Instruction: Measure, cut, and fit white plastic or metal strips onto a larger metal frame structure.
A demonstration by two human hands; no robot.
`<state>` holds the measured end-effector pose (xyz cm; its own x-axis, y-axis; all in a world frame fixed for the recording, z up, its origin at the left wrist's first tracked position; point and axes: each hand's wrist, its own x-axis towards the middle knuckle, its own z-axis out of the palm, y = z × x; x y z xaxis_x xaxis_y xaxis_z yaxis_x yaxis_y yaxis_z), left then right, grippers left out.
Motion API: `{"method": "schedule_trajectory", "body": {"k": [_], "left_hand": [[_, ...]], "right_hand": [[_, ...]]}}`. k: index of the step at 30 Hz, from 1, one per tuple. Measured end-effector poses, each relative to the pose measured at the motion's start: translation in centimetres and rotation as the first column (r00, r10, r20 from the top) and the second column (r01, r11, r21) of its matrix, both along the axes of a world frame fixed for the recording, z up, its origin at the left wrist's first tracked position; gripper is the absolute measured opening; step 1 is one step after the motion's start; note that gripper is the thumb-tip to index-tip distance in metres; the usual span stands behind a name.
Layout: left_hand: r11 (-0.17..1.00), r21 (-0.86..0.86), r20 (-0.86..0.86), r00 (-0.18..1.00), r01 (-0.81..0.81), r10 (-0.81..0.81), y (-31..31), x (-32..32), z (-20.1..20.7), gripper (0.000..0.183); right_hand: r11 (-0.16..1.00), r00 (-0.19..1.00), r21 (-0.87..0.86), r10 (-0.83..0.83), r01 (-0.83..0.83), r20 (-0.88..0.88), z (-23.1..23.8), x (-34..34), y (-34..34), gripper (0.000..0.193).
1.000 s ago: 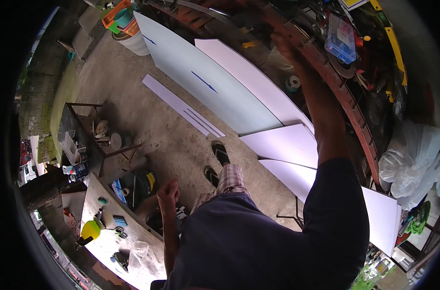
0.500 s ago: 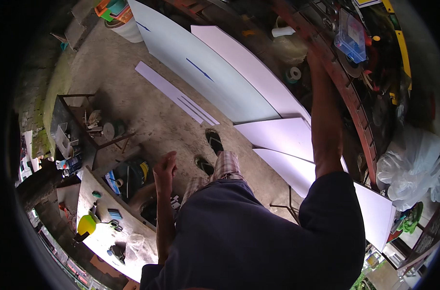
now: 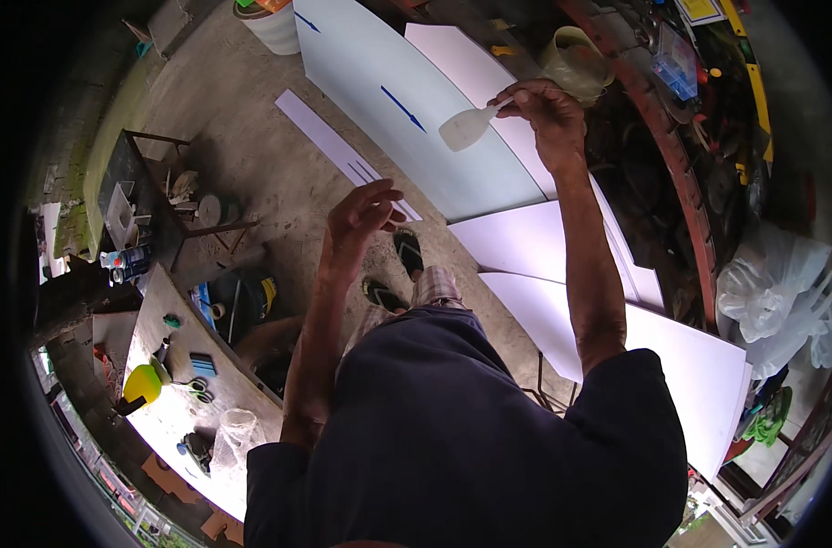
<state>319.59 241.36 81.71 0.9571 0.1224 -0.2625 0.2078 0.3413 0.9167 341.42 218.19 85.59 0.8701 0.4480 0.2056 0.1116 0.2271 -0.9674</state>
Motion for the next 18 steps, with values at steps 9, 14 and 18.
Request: {"method": "schedule_trajectory", "body": {"k": [9, 14, 18], "left_hand": [[0.984, -0.107, 0.227, 0.96, -0.144, 0.166, 1.7, -1.7, 3.1, 0.056], [0.961, -0.185, 0.366, 0.894, -0.204, 0.26, 3.8, -5.0, 4.1, 0.052], [0.934, -0.136, 0.418, 0.836, -0.329, 0.355, 5.5, -8.0, 6.7, 0.047]], "right_hand": [[0.948, 0.927, -0.097, 0.318, -0.305, 0.198, 5.5, -6.9, 7.5, 0.011], [0.911, 0.873, -0.066, 0.41, -0.407, 0.265, 7.4, -9.3, 11.3, 0.012], [0.875, 0.788, -0.029, 0.45, -0.483, 0.42, 9.6, -10.8, 14.7, 0.016]]}}
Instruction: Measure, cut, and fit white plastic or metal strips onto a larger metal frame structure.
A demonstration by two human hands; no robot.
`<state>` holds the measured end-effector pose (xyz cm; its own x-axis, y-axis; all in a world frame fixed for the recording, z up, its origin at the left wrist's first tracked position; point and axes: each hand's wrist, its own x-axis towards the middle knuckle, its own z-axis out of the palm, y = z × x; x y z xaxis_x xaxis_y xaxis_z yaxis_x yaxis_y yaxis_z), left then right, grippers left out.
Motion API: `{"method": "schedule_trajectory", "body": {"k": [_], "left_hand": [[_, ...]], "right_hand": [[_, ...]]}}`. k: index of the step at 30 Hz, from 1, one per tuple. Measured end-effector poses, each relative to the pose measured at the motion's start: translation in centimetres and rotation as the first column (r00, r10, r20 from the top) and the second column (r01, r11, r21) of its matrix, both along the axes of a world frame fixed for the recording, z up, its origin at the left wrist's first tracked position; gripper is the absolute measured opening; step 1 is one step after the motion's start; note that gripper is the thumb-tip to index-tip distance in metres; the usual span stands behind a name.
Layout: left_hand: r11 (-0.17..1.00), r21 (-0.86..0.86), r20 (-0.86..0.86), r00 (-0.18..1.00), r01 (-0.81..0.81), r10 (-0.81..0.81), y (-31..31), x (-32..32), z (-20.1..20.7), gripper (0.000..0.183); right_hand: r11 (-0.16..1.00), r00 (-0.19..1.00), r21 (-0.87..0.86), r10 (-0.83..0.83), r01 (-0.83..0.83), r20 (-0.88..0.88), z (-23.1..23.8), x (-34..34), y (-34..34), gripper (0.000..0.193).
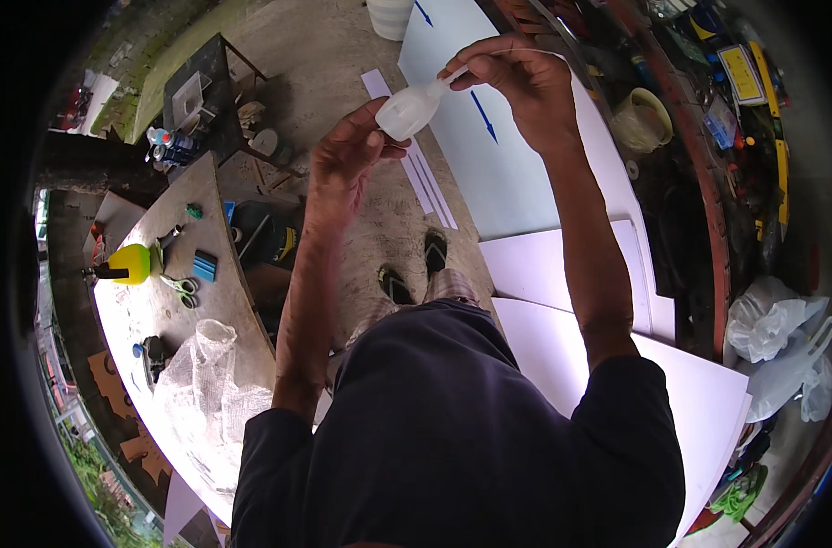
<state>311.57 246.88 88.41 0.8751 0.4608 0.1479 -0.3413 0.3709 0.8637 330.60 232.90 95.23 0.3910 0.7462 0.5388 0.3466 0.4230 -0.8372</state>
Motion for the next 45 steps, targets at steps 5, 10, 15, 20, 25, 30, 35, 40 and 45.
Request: {"method": "schedule_trajectory", "body": {"k": [5, 10, 15, 20, 25, 30, 35, 40, 45], "left_hand": [[0.975, 0.118, 0.1, 0.979, -0.188, 0.177, 2.4, -4.0, 2.6, 0.045], [0.903, 0.163, 0.116, 0.917, -0.397, 0.382, 3.0, -8.2, 4.8, 0.05], [0.744, 0.211, 0.061, 0.768, -0.634, 0.637, 1.2, -11.7, 6.1, 0.052], [0.547, 0.181, -0.005, 0.556, -0.817, 0.831, -2.3, -15.1, 5.5, 0.059], [0.488, 0.178, -0.141, 0.469, -0.854, 0.872, -7.1, -18.9, 3.4, 0.051], [0.363, 0.146, -0.242, 0.323, -0.92, 0.915, -12.3, -23.7, 1.2, 0.04], [0.304, 0.147, -0.285, 0.254, -0.941, 0.924, -15.2, -27.4, 0.0, 0.038], [0.357, 0.302, -0.377, 0.233, -0.884, 0.896, -16.4, -30.5, -2.9, 0.036], [0.521, 0.331, -0.376, 0.397, -0.787, 0.837, -16.1, -29.9, -4.3, 0.045]], "right_hand": [[0.986, 0.986, 0.082, 0.14, -0.148, 0.095, 3.2, -2.4, 4.7, 0.017], [0.927, 0.928, 0.078, 0.357, -0.366, 0.107, 4.4, -3.6, 9.4, 0.02], [0.835, 0.838, 0.078, 0.544, -0.545, 0.034, 5.3, -6.6, 13.2, 0.018], [0.681, 0.68, 0.036, 0.732, -0.731, -0.046, 3.9, -11.3, 14.8, 0.016], [0.523, 0.529, -0.082, 0.834, -0.849, -0.158, 1.7, -16.9, 14.2, 0.016], [0.459, 0.466, -0.096, 0.834, -0.883, -0.295, 0.4, -22.6, 12.3, 0.019], [0.525, 0.54, -0.139, 0.779, -0.84, -0.319, -1.0, -25.5, 10.8, 0.018], [0.616, 0.673, -0.28, 0.71, -0.737, -0.207, -3.4, -25.7, 9.5, 0.014], [0.802, 0.776, -0.128, 0.597, -0.584, 0.202, -4.6, -22.8, 6.4, 0.011]]}}
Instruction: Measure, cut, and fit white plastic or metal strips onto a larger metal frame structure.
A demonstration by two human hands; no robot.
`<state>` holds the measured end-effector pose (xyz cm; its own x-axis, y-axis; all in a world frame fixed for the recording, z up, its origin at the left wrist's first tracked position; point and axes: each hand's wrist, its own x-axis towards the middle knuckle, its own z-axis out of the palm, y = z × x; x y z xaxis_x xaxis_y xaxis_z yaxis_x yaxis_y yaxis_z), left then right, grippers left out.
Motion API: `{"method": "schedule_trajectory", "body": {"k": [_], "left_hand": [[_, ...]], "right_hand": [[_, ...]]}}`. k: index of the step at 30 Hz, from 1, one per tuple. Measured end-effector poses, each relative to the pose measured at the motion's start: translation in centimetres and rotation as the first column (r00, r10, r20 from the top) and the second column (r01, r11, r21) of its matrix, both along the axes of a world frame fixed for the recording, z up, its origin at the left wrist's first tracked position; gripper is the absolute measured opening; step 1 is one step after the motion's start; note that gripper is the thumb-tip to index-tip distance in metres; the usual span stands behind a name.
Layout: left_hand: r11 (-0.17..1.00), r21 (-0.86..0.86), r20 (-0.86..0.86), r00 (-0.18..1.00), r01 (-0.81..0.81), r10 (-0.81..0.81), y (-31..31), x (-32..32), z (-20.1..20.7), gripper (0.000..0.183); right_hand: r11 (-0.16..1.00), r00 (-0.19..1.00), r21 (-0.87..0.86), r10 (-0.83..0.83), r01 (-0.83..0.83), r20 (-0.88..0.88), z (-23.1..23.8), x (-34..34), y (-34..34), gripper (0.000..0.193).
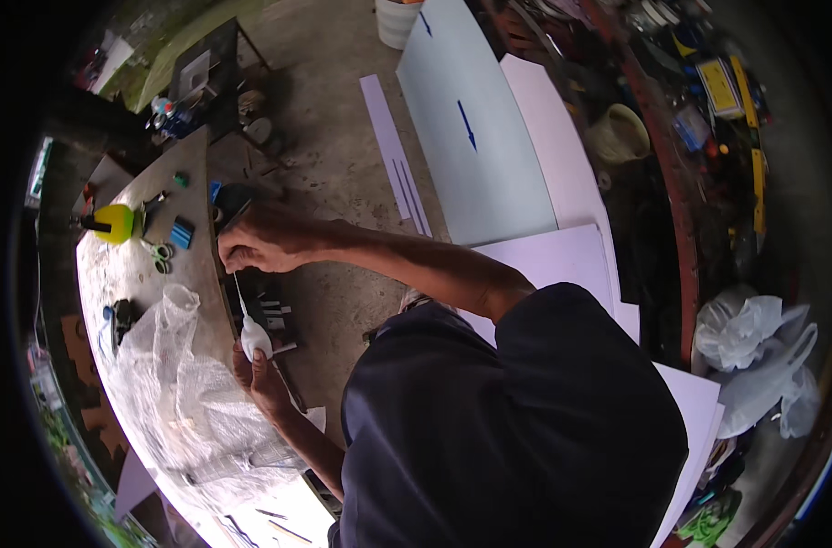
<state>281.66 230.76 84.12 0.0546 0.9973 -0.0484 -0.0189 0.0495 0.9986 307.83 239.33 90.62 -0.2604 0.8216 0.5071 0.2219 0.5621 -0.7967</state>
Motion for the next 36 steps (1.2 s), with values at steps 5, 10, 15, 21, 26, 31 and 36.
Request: {"method": "schedule_trajectory", "body": {"k": [5, 10, 15, 21, 26, 31, 36], "left_hand": [[0.882, -0.135, 0.269, 0.873, 0.452, -0.407, 2.6, 5.8, -1.5, 0.051], [0.721, -0.245, 0.242, 0.761, 0.649, -0.603, 4.2, 12.5, -1.7, 0.051], [0.624, -0.261, 0.174, 0.672, 0.736, -0.72, 4.9, 17.8, -1.1, 0.052], [0.567, -0.309, 0.089, 0.617, 0.764, -0.782, 5.1, 22.4, -0.6, 0.046], [0.536, -0.329, 0.001, 0.568, 0.777, -0.823, 5.4, 23.8, -0.9, 0.036], [0.522, -0.324, -0.032, 0.542, 0.789, -0.84, 5.3, 24.9, -0.8, 0.042], [0.525, -0.358, -0.057, 0.544, 0.772, -0.837, 5.2, 25.7, -0.7, 0.035]], "right_hand": [[0.971, 0.987, -0.179, -0.162, 0.158, -0.008, -1.2, 6.0, -4.5, 0.012], [0.92, 0.947, -0.239, -0.322, 0.311, -0.011, -3.0, 11.5, -8.0, 0.011], [0.86, 0.904, -0.279, -0.411, 0.428, 0.121, -3.4, 16.6, -11.8, 0.013], [0.76, 0.79, -0.289, -0.443, 0.582, 0.425, -3.0, 20.5, -15.9, 0.014], [0.748, 0.734, -0.233, -0.453, 0.621, 0.506, -3.4, 21.8, -16.6, 0.012], [0.742, 0.728, -0.226, -0.466, 0.631, 0.503, -3.9, 22.3, -17.1, 0.01], [0.754, 0.725, -0.178, -0.496, 0.633, 0.478, -5.0, 22.5, -17.9, 0.013]]}}
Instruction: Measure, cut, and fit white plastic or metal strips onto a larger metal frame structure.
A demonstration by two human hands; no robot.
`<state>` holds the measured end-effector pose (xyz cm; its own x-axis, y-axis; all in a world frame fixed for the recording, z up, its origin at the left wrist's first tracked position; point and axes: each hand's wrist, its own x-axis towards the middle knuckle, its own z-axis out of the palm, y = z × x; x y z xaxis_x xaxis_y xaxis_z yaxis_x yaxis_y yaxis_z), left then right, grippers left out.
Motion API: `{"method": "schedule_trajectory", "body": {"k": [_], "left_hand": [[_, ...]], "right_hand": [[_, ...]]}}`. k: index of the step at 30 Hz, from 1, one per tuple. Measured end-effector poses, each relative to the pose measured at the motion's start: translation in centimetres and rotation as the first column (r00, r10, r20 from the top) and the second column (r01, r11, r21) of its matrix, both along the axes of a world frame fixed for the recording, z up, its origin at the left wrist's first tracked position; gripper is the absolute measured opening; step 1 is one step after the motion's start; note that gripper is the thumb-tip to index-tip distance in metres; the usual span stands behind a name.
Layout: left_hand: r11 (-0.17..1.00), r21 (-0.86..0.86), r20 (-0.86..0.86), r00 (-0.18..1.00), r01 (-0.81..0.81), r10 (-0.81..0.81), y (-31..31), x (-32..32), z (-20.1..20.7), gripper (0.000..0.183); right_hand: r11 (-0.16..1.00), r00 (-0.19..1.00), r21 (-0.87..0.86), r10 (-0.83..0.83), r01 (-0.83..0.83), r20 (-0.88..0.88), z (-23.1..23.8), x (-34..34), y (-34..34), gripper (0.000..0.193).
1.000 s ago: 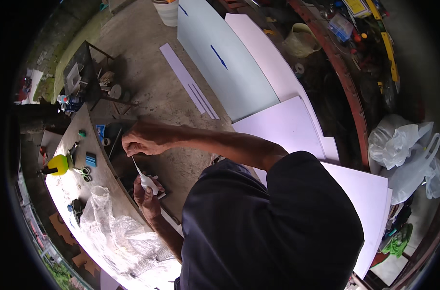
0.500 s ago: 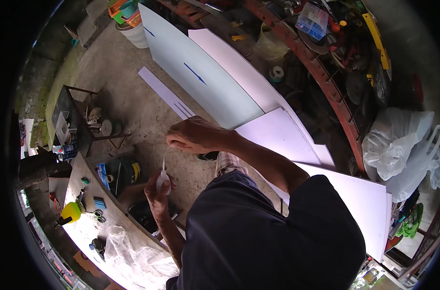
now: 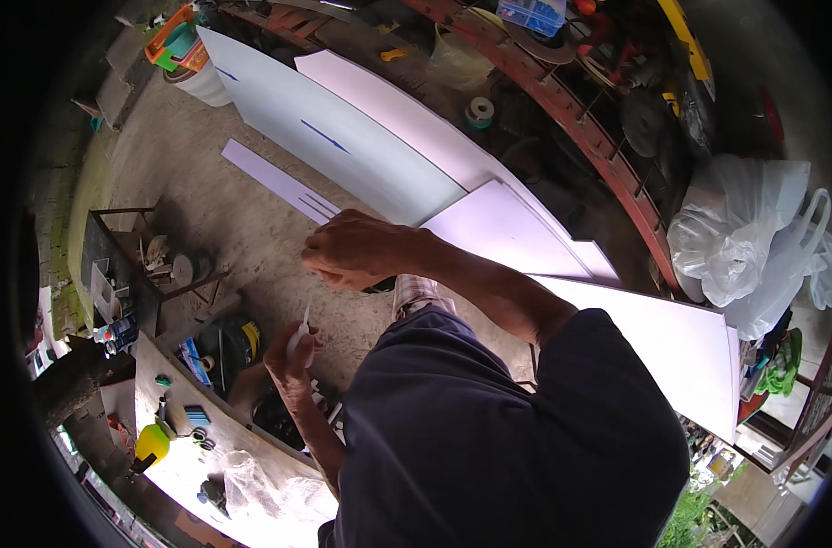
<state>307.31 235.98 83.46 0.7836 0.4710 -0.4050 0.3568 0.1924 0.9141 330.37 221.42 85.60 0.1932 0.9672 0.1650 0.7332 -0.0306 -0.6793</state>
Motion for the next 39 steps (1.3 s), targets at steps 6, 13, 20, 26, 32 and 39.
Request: {"method": "schedule_trajectory", "body": {"k": [6, 13, 20, 26, 32, 39], "left_hand": [[0.997, 0.041, 0.014, 0.998, 0.065, -0.065, 0.2, 0.9, 0.4, 0.028], [0.991, 0.079, 0.039, 0.993, 0.112, -0.115, -0.4, 2.7, -0.4, 0.024], [0.991, 0.022, 0.052, 0.99, 0.128, -0.129, -1.2, 3.9, 1.2, 0.023], [0.993, -0.007, 0.068, 0.991, 0.117, -0.117, -1.8, 4.5, 1.0, 0.02], [0.998, 0.001, 0.088, 0.994, 0.066, -0.066, -1.9, 3.6, 1.1, 0.02], [0.985, -0.151, 0.199, 0.974, -0.083, 0.112, -1.8, 1.5, -0.4, 0.03]], "right_hand": [[0.995, 0.994, 0.101, -0.028, 0.018, 0.104, 0.8, 0.5, -1.3, 0.017], [0.994, 0.983, 0.082, -0.078, 0.065, 0.164, 0.7, 1.1, -2.8, 0.014], [0.996, 0.977, 0.045, -0.081, 0.074, 0.198, 1.6, 1.6, -3.9, 0.014], [0.994, 0.967, 0.05, -0.108, 0.099, 0.232, 2.7, 2.3, -4.4, 0.015], [0.968, 0.962, -0.003, -0.25, 0.252, 0.106, 4.2, 3.7, -4.4, 0.013], [0.959, 0.944, 0.077, -0.281, 0.271, 0.174, 3.5, 4.7, -4.1, 0.009]]}}
